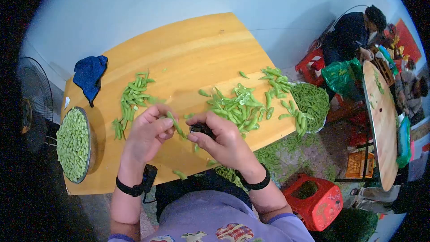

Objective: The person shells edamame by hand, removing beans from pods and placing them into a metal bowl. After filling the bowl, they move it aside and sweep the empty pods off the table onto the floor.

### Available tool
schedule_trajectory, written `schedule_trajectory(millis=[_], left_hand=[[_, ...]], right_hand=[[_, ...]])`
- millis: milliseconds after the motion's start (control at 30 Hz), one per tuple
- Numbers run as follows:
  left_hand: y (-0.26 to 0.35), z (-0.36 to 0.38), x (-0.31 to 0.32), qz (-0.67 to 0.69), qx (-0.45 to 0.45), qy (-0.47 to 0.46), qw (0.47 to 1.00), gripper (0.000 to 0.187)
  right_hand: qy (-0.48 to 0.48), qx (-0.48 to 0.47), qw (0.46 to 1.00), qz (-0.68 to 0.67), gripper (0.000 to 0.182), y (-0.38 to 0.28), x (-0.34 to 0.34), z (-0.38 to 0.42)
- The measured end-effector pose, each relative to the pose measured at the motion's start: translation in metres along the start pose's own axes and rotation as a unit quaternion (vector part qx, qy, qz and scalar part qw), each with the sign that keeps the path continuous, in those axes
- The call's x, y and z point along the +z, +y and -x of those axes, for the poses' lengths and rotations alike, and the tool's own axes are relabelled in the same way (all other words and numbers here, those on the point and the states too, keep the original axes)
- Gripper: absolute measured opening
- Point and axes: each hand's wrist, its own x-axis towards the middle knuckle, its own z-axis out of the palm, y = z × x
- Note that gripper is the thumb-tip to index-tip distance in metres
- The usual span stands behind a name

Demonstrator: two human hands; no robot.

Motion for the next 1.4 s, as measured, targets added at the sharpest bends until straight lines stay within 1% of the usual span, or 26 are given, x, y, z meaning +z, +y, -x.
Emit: schedule_trajectory(millis=[67, 100, 200, 267, 300, 367, 400, 467, 567, 667, 800, 833, 867, 900, 933, 967, 1067, 1100, 1133, 1167, 1200, 1267, 1300, 1333, 1367, 1400], left_hand=[[-0.004, 0.005, 0.003, -0.008, -0.004, -0.001, 1.0, 0.015], [-0.005, 0.006, 0.005, -0.007, -0.004, -0.002, 1.0, 0.015], [-0.008, 0.013, 0.008, -0.059, 0.015, 0.003, 0.998, 0.016], [-0.009, 0.016, 0.013, -0.056, 0.04, -0.003, 0.998, 0.017], [-0.009, 0.018, 0.014, -0.054, 0.04, -0.003, 0.998, 0.017], [-0.009, 0.019, 0.016, -0.08, 0.056, 0.009, 0.995, 0.018], [-0.011, 0.02, 0.018, -0.08, 0.056, 0.009, 0.995, 0.018], [-0.013, 0.02, 0.022, -0.084, 0.096, 0.04, 0.991, 0.019], [-0.01, 0.023, 0.024, -0.066, 0.096, 0.021, 0.993, 0.02], [-0.014, 0.024, 0.022, -0.066, 0.114, 0.017, 0.991, 0.021], [-0.014, 0.027, 0.017, -0.039, 0.075, 0.002, 0.996, 0.021], [-0.014, 0.028, 0.016, 0.004, 0.046, -0.031, 0.998, 0.021], [-0.015, 0.029, 0.015, 0.047, 0.017, -0.065, 0.997, 0.02], [-0.017, 0.029, 0.012, 0.048, 0.015, -0.064, 0.997, 0.02], [-0.021, 0.027, 0.008, 0.101, -0.008, -0.114, 0.988, 0.019], [-0.024, 0.026, 0.006, 0.154, -0.031, -0.164, 0.974, 0.018], [-0.031, 0.028, 0.006, 0.163, -0.032, -0.136, 0.977, 0.02], [-0.031, 0.028, 0.009, 0.164, -0.033, -0.137, 0.976, 0.02], [-0.03, 0.03, 0.012, 0.114, -0.018, -0.075, 0.991, 0.019], [-0.03, 0.03, 0.014, 0.064, -0.002, -0.011, 0.998, 0.019], [-0.031, 0.031, 0.013, 0.067, -0.001, -0.009, 0.998, 0.019], [-0.029, 0.034, 0.009, -0.162, 0.024, -0.003, 0.987, 0.018], [-0.027, 0.036, 0.009, -0.162, 0.024, 0.001, 0.987, 0.018], [-0.025, 0.038, 0.009, -0.162, -0.006, -0.005, 0.987, 0.016], [-0.023, 0.039, 0.009, -0.161, -0.037, -0.01, 0.986, 0.014], [-0.024, 0.04, 0.008, -0.16, -0.037, -0.007, 0.986, 0.014]], right_hand=[[-0.056, 0.058, 0.997, 0.002, 0.019, -0.004, -0.001, 0.002], [-0.055, 0.059, 0.997, 0.003, 0.019, -0.003, 0.0, 0.003], [-0.051, 0.024, 0.998, -0.012, 0.018, 0.005, 0.005, 0.006], [-0.045, -0.022, 0.998, 0.028, 0.019, 0.009, 0.006, 0.007], [-0.045, -0.021, 0.998, 0.03, 0.019, 0.008, 0.007, 0.008], [-0.044, -0.077, 0.994, 0.068, 0.018, 0.003, 0.009, 0.009], [-0.043, -0.077, 0.994, 0.069, 0.018, 0.0, 0.01, 0.01], [-0.046, -0.085, 0.991, 0.096, 0.015, -0.006, 0.011, 0.011], [-0.029, -0.106, 0.99, 0.088, 0.013, -0.005, 0.014, 0.012], [-0.036, -0.092, 0.99, 0.099, 0.012, -0.006, 0.015, 0.013], [-0.05, -0.109, 0.99, 0.077, 0.011, -0.005, 0.012, 0.016], [-0.078, -0.024, 0.997, -0.013, 0.01, -0.008, 0.01, 0.018], [-0.106, 0.062, 0.987, -0.103, 0.009, -0.009, 0.008, 0.02], [-0.106, 0.064, 0.987, -0.103, 0.009, -0.008, 0.008, 0.021], [-0.131, 0.123, 0.961, -0.211, 0.009, -0.006, 0.006, 0.02], [-0.153, 0.18, 0.919, -0.315, 0.008, -0.004, 0.006, 0.021], [-0.125, 0.219, 0.907, -0.337, 0.008, 0.0, 0.01, 0.024], [-0.124, 0.219, 0.907, -0.337, 0.008, 0.0, 0.014, 0.024], [-0.072, 0.1, 0.984, -0.131, 0.008, -0.002, 0.021, 0.025], [-0.018, -0.025, 0.996, 0.084, 0.008, -0.004, 0.024, 0.025], [-0.021, -0.024, 0.996, 0.085, 0.008, -0.007, 0.024, 0.027], [0.009, -0.024, 0.989, 0.145, 0.009, -0.011, 0.027, 0.029], [-0.002, 0.032, 0.999, 0.032, 0.007, -0.006, 0.026, 0.029], [-0.007, 0.031, 0.999, 0.032, 0.007, -0.007, 0.024, 0.029], [-0.013, 0.092, 0.996, -0.013, 0.007, -0.011, 0.022, 0.029], [-0.018, 0.154, 0.986, -0.057, 0.007, -0.012, 0.02, 0.029]])
